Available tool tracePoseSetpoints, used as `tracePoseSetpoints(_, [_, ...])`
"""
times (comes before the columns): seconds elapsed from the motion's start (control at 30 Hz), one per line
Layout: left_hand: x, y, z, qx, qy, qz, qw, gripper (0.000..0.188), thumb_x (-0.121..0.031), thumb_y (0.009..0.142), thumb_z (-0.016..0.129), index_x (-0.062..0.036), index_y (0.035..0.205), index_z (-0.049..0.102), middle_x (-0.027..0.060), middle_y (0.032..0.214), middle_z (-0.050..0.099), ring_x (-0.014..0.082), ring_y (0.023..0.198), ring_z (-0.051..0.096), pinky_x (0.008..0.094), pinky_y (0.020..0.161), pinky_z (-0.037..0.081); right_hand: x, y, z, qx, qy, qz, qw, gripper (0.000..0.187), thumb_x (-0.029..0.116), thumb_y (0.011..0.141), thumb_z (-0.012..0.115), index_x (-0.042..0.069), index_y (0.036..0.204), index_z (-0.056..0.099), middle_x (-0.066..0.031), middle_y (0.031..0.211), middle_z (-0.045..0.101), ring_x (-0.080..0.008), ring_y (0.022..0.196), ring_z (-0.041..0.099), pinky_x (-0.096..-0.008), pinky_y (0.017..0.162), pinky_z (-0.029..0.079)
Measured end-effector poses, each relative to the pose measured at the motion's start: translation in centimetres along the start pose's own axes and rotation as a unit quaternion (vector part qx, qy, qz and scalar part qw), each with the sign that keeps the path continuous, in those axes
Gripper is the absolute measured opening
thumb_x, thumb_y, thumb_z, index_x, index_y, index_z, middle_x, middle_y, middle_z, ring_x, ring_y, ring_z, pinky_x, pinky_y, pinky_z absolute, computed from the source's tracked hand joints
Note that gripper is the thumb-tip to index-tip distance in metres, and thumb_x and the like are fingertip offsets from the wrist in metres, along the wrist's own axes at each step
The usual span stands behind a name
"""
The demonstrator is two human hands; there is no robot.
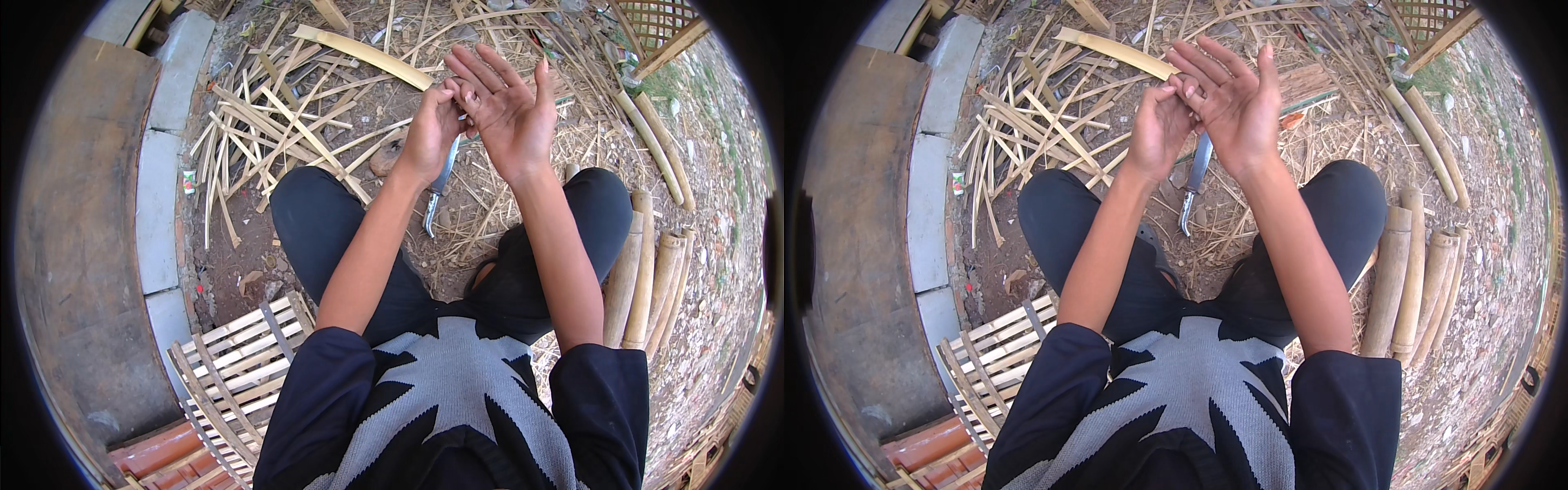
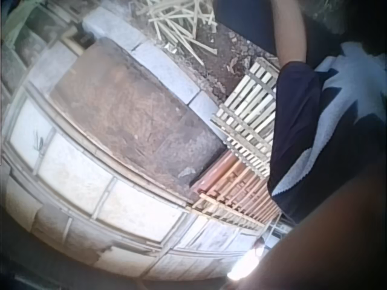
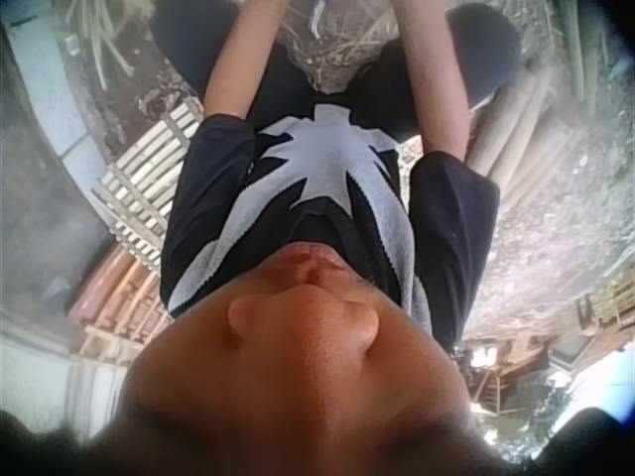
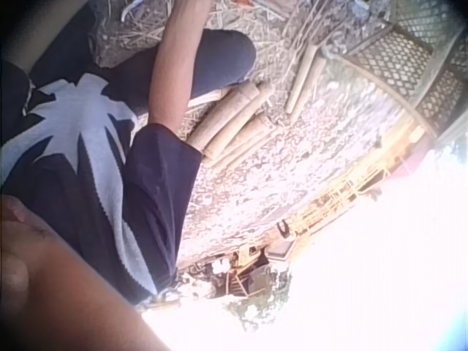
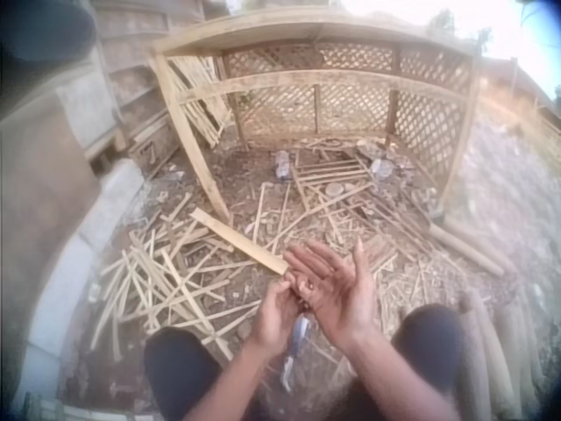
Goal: The person splits a bamboo piece using a knife and a bamboo mallet, splits and bends a thin bamboo strip by hand, and rubs their fingers.
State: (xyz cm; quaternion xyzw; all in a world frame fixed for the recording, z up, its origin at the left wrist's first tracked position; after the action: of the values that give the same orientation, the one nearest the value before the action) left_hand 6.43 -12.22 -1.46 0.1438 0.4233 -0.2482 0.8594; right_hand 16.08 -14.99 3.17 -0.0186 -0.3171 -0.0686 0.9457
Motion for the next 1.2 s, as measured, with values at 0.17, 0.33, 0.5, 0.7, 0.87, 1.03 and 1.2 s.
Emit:
tracePoseSetpoints(0.17, [-0.23,-0.07,0.16,-0.002,0.019,-0.011,1.0,0.026,-0.042,0.098,0.034,-0.018,0.09,0.043,-0.0036,0.084,0.045,0.0114,0.082,0.046,0.0309,0.071,0.035,-0.04,0.07,-0.24,0.002,-0.01,-0.003,1.0,0.08,0.059,0.104,0.027,-0.01,0.143,0.037,-0.0323,0.146,0.043,-0.0409,0.134,0.048,-0.0419,0.103,0.05])
tracePoseSetpoints(0.33, [-0.09,-0.09,0.01,-0.004,0.015,0.0,1.0,0.026,-0.041,0.098,0.034,-0.0178,0.09,0.043,-0.0034,0.085,0.046,0.0117,0.083,0.047,0.0312,0.07,0.035,-0.09,0.06,-0.12,-0.002,-0.015,-0.002,1.0,0.08,0.059,0.104,0.026,-0.011,0.143,0.037,-0.0322,0.146,0.043,-0.041,0.134,0.047,-0.0423,0.103,0.05])
tracePoseSetpoints(0.5, [-0.17,-0.07,0.18,-0.008,0.023,-0.012,1.0,0.023,-0.04,0.095,0.035,-0.0181,0.091,0.043,-0.0037,0.086,0.047,0.0115,0.083,0.047,0.031,0.07,0.035,-0.01,0.09,-0.19,0.001,-0.022,-0.003,1.0,0.081,0.059,0.104,0.026,-0.011,0.143,0.036,-0.0322,0.146,0.043,-0.0411,0.134,0.048,-0.0431,0.105,0.049])
tracePoseSetpoints(0.7, [0.05,-0.05,-0.23,0.008,0.006,-0.005,1.0,0.024,-0.04,0.095,0.035,-0.0179,0.092,0.044,-0.0043,0.085,0.048,0.0115,0.082,0.048,0.0309,0.071,0.035,-0.08,0.06,0.02,-0.003,-0.018,0.0,1.0,0.081,0.059,0.104,0.026,-0.011,0.143,0.036,-0.0323,0.146,0.043,-0.0411,0.134,0.048,-0.0433,0.105,0.049])
tracePoseSetpoints(0.87, [0.09,0.05,-0.17,0.002,0.002,-0.011,1.0,0.023,-0.04,0.094,0.036,-0.0179,0.092,0.044,-0.0044,0.085,0.048,0.0117,0.083,0.048,0.031,0.071,0.035,-0.1,0.1,-0.13,0.001,-0.013,-0.002,1.0,0.081,0.059,0.104,0.026,-0.011,0.143,0.037,-0.0323,0.146,0.043,-0.0408,0.134,0.048,-0.0435,0.105,0.049])
tracePoseSetpoints(1.03, [0.02,0.01,-0.06,0.006,0.008,-0.006,1.0,0.024,-0.04,0.095,0.035,-0.0178,0.092,0.044,-0.0039,0.085,0.048,0.0121,0.083,0.048,0.0311,0.072,0.035,-0.03,0.1,-0.11,-0.003,-0.017,-0.004,1.0,0.081,0.059,0.104,0.026,-0.011,0.143,0.037,-0.0323,0.146,0.043,-0.0406,0.134,0.048,-0.0443,0.106,0.049])
tracePoseSetpoints(1.2, [0.04,-0.01,-0.26,0.014,0.008,-0.006,1.0,0.023,-0.038,0.095,0.035,-0.017,0.092,0.045,-0.0034,0.084,0.048,0.0122,0.082,0.047,0.0314,0.071,0.035,-0.12,0.06,-0.02,-0.003,-0.019,-0.005,1.0,0.08,0.059,0.104,0.027,-0.011,0.143,0.037,-0.033,0.145,0.043,-0.041,0.134,0.047,-0.0456,0.107,0.048])
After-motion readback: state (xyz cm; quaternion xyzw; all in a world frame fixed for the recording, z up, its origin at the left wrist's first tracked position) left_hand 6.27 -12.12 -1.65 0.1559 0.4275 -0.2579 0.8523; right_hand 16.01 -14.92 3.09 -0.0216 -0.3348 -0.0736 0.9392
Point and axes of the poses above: each hand's wrist, its own y-axis towards the middle knuckle, its own z-axis out of the palm, x = y × z, the point moved 4 cm from there along y, towards the middle knuckle
